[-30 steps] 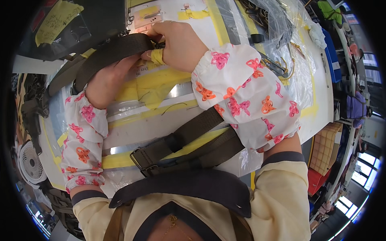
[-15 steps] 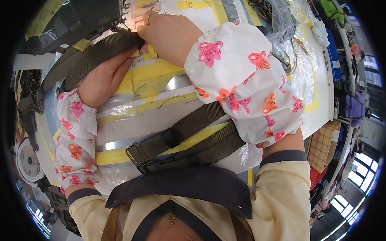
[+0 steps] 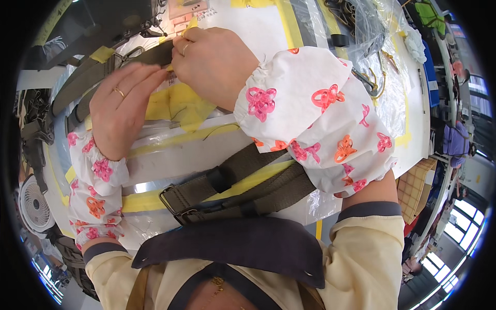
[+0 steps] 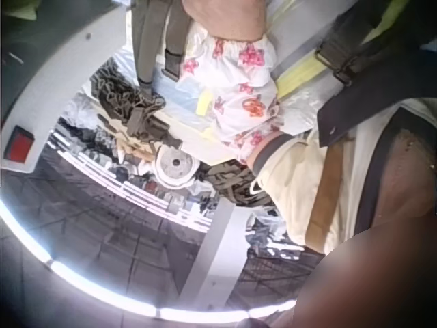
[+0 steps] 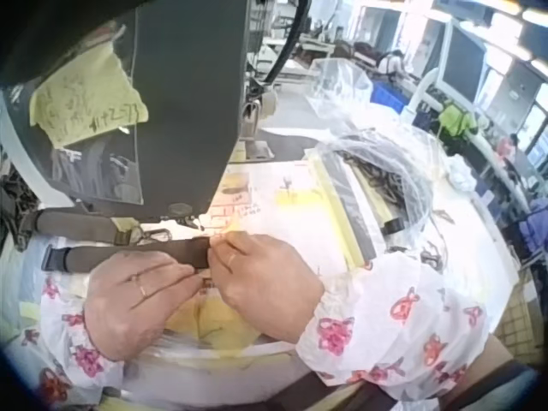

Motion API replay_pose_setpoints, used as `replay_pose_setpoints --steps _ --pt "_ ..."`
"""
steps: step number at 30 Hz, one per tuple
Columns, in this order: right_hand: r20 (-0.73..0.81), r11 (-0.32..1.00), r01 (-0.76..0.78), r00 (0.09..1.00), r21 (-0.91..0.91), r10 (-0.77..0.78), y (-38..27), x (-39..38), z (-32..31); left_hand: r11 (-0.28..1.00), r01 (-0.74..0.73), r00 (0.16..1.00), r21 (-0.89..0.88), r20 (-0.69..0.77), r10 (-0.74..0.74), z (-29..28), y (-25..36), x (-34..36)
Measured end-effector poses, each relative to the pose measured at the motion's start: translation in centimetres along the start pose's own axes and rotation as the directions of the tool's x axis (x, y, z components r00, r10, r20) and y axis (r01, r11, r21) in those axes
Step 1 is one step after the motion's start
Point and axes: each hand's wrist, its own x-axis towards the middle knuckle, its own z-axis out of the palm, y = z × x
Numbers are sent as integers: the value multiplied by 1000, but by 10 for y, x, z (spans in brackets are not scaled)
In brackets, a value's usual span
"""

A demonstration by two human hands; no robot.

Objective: Using an industrial sewing machine to assemble heavy nylon or leather straps.

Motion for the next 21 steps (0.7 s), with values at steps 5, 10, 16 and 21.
replay_pose_setpoints --steps 5,10,16,21 --pt "-97 1000 -19 995 12 20 -3 -3 7 989 -66 998 129 25 64 7 -24 2" --pt "-124 993 -108 986 51 114 -5 -3 3 997 -64 994 44 93 60 9 -28 6" --pt "-116 995 -103 988 12 104 -8 -2 -2 999 -9 989 35 148 3 1 -23 6" --pt "-75 989 -137 987 57 141 -8 -3 -3 988 76 971 134 215 -104 1 -15 3"
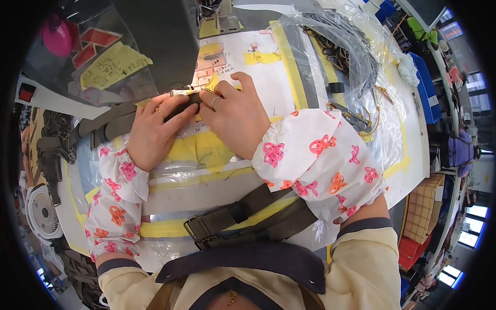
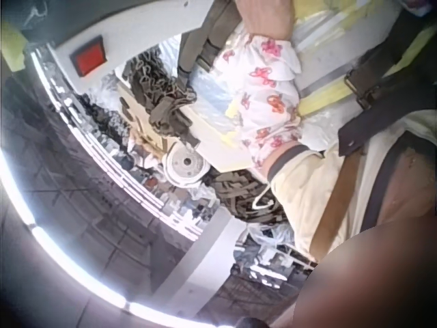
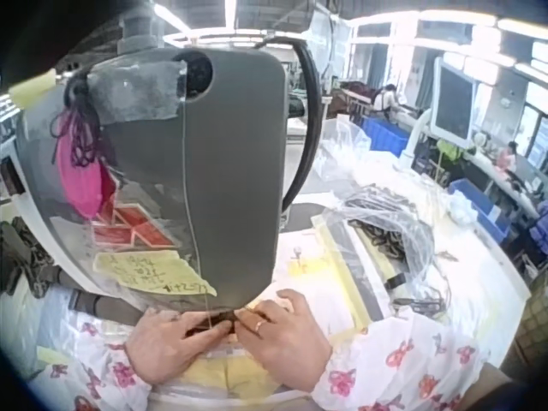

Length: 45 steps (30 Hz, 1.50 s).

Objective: Using an industrial sewing machine to assemble heavy nylon or leather straps.

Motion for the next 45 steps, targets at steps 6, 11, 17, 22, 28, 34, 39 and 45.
replay_pose_setpoints --steps 6,11,17,22,28,34,39,45 --pt "54 998 18 998 -62 -14 -3 6 -7 971 92 994 -222 -42 -104 7 -4 2" --pt "81 998 19 997 -60 -14 3 6 -4 947 71 991 -313 -89 -104 12 -10 3" --pt "165 996 33 986 -79 -20 2 11 -10 961 91 996 -260 30 -86 11 -15 -4" --pt "188 992 54 982 -115 -32 7 8 -6 966 81 997 -247 30 -76 15 -18 -6" --pt "139 982 90 988 -165 -67 13 11 -1 945 70 996 -319 -31 -84 15 -22 2" --pt "268 975 83 963 -206 -25 20 22 -3 917 116 986 -381 -67 -153 24 -33 4" --pt "248 979 83 968 -184 -36 25 20 0 910 105 987 -402 -71 -146 26 -37 5" --pt "257 987 9 966 -159 33 18 19 0 917 88 982 -390 -119 -144 30 -41 2"
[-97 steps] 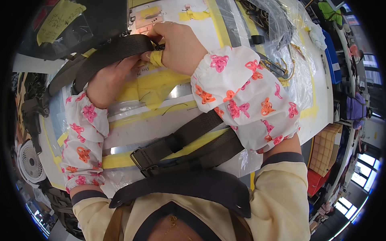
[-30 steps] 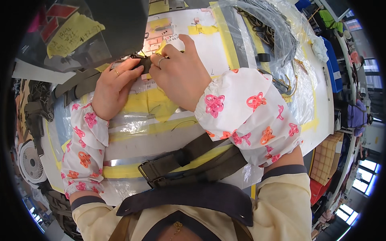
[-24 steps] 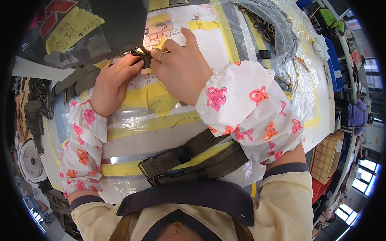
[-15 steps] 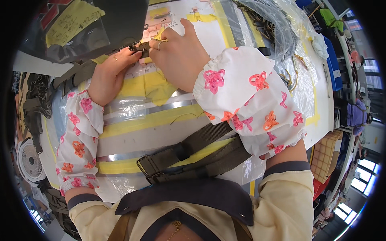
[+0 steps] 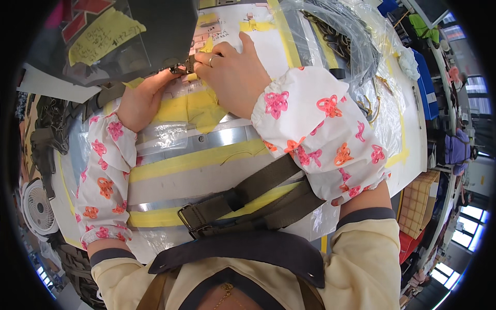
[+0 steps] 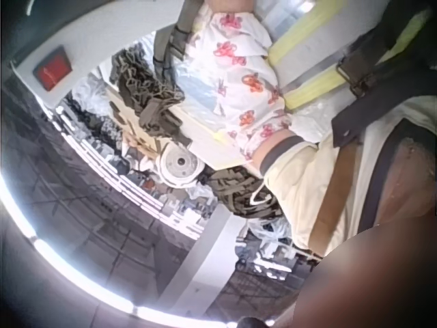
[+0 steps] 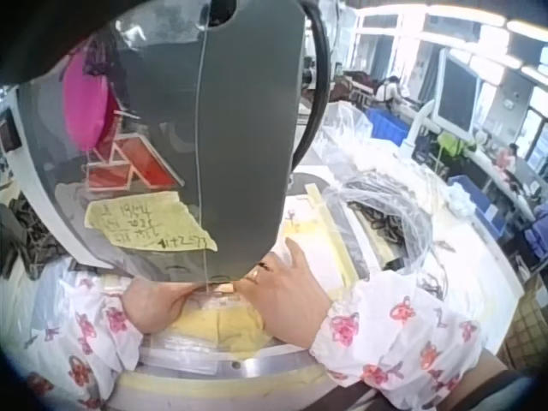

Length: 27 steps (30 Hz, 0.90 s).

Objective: Using an industrial sewing machine to assemble heavy nylon or leather straps.

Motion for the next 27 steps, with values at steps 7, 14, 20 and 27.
replay_pose_setpoints --steps 7,14,20,27 --pt "-10 997 13 1000 75 -12 4 -1 2 995 104 989 8 107 -104 -4 8 -1" --pt "23 980 39 999 195 -44 -7 -15 -8 975 -151 981 164 144 128 -9 29 0" --pt "2 984 67 998 165 -68 -8 -19 -8 913 -307 941 270 232 248 -9 27 0" --pt "11 988 69 997 141 -71 -7 -15 -9 961 -229 967 157 149 207 -9 23 -1"
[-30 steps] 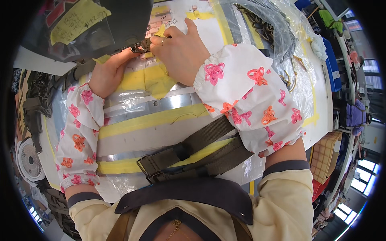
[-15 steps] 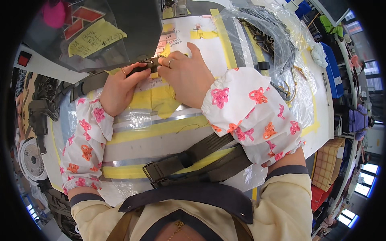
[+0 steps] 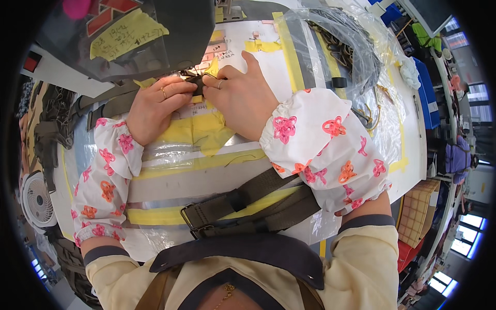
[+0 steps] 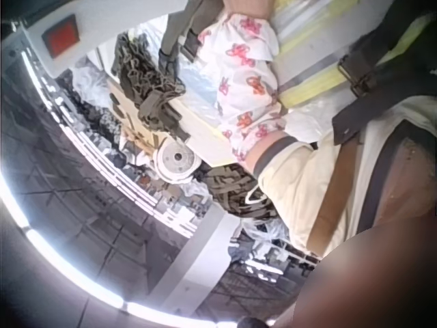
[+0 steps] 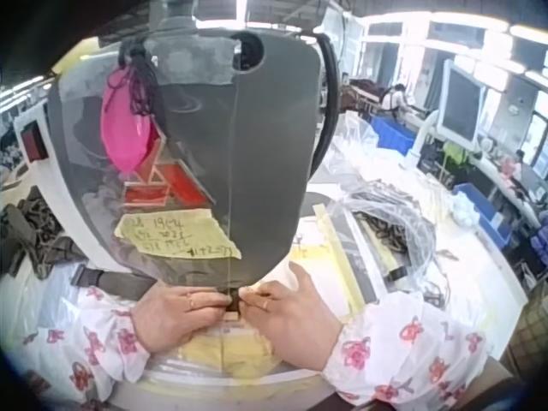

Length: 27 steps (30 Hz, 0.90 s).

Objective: Using an industrial sewing machine to assemble heavy nylon or leather straps.

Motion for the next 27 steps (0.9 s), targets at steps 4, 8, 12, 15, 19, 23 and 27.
replay_pose_setpoints --steps 4,8,12,15,19,23,27 --pt "18 999 -18 1000 32 18 3 2 0 999 16 998 -39 -59 -18 4 -2 0" --pt "38 1000 -21 999 11 21 3 4 -1 992 1 989 -126 -146 -20 4 -4 1" --pt "-34 1000 -11 999 -21 10 14 10 7 989 75 987 -129 -134 -92 10 -16 0" --pt "36 996 -85 996 -14 86 17 18 6 993 75 982 -97 -167 -90 17 -26 2" --pt "102 995 -97 990 19 95 21 24 4 979 178 977 -99 -103 -188 16 -29 -1" --pt "34 995 -77 997 62 75 17 21 5 984 156 976 -91 -140 -168 15 -26 -2" --pt "-51 991 -63 996 120 69 25 18 13 965 258 966 56 3 -258 -8 -11 -4"
